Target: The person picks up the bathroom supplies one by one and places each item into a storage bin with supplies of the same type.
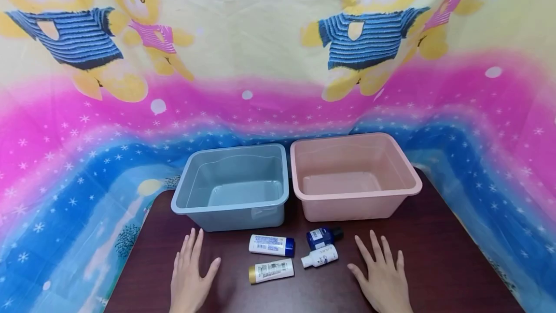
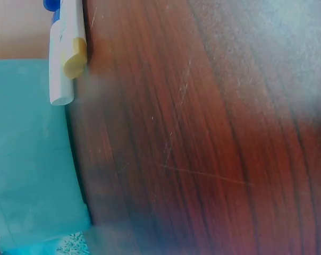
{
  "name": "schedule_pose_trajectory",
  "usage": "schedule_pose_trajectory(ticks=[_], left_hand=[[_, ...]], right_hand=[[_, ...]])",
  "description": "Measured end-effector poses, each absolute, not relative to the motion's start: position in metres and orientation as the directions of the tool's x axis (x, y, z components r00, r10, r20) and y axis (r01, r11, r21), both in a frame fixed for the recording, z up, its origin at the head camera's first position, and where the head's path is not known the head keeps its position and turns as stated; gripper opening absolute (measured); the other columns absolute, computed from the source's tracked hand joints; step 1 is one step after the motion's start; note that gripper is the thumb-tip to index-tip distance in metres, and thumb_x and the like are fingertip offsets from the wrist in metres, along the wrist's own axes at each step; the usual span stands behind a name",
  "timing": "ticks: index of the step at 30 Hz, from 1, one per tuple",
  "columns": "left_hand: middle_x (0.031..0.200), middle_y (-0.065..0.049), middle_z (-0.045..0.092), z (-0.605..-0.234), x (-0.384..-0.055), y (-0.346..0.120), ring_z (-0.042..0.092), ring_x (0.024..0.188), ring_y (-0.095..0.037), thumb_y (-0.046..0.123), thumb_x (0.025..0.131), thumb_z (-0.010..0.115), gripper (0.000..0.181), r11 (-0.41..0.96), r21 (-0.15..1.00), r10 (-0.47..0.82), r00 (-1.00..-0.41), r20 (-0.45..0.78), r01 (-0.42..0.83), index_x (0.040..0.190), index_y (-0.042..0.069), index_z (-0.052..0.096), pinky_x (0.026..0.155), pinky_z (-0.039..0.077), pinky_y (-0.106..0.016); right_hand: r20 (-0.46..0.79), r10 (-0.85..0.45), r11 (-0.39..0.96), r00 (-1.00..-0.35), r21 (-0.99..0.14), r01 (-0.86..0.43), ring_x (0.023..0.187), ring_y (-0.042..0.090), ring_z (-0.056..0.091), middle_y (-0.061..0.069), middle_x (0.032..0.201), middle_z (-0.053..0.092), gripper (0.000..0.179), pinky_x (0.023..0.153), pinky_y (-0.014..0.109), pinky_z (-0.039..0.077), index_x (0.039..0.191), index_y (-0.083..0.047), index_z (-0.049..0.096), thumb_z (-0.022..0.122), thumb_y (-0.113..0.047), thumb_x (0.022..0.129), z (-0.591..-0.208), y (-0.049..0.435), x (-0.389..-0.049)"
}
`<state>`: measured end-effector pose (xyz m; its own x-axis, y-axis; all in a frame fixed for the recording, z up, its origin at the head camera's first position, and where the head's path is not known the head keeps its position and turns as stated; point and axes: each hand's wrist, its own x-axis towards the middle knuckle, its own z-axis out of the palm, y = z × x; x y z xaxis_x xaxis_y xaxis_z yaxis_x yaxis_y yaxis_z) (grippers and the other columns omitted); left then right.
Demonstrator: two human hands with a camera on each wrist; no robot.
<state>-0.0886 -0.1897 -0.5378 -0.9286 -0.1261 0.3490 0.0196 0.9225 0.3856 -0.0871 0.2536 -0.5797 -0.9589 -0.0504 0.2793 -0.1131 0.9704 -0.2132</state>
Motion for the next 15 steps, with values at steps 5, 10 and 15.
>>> schedule_pose_trajectory(ticks=[5,10,15], left_hand=[[0.152,-0.003,0.021,-0.536,-0.091,-0.194,0.020,0.138,-0.027,0.052,0.080,0.064,0.084,0.913,0.408,-0.156,-0.928,0.337,-0.005,0.148,0.027,0.022,0.102,0.023,-0.058],[0.153,-0.003,0.020,-0.535,-0.091,-0.197,0.022,0.137,-0.028,0.048,0.083,0.063,0.082,0.893,0.450,-0.180,-0.915,0.360,0.001,0.149,0.028,0.020,0.101,0.025,-0.057],[0.152,-0.001,0.022,-0.535,-0.092,-0.201,0.026,0.135,-0.028,0.042,0.084,0.064,0.079,0.862,0.506,-0.210,-0.887,0.412,0.031,0.148,0.027,0.022,0.098,0.028,-0.056]], right_hand=[[0.279,-0.051,0.970,-0.959,-0.216,-0.114,0.139,0.035,0.009,0.010,0.153,0.018,0.070,0.103,0.060,-0.013,0.146,-0.031,0.028,0.056,-0.053,0.086,-0.579,0.253,-0.087],[0.259,-0.043,0.971,-0.965,-0.216,-0.101,0.138,0.036,0.009,0.012,0.152,0.020,0.069,0.102,0.063,-0.009,0.147,-0.031,0.026,0.054,-0.053,0.087,-0.578,0.253,-0.086],[0.246,-0.035,0.973,-0.969,-0.213,-0.089,0.139,0.036,0.008,0.012,0.152,0.019,0.069,0.101,0.067,-0.002,0.147,-0.030,0.026,0.053,-0.052,0.088,-0.578,0.255,-0.086]])
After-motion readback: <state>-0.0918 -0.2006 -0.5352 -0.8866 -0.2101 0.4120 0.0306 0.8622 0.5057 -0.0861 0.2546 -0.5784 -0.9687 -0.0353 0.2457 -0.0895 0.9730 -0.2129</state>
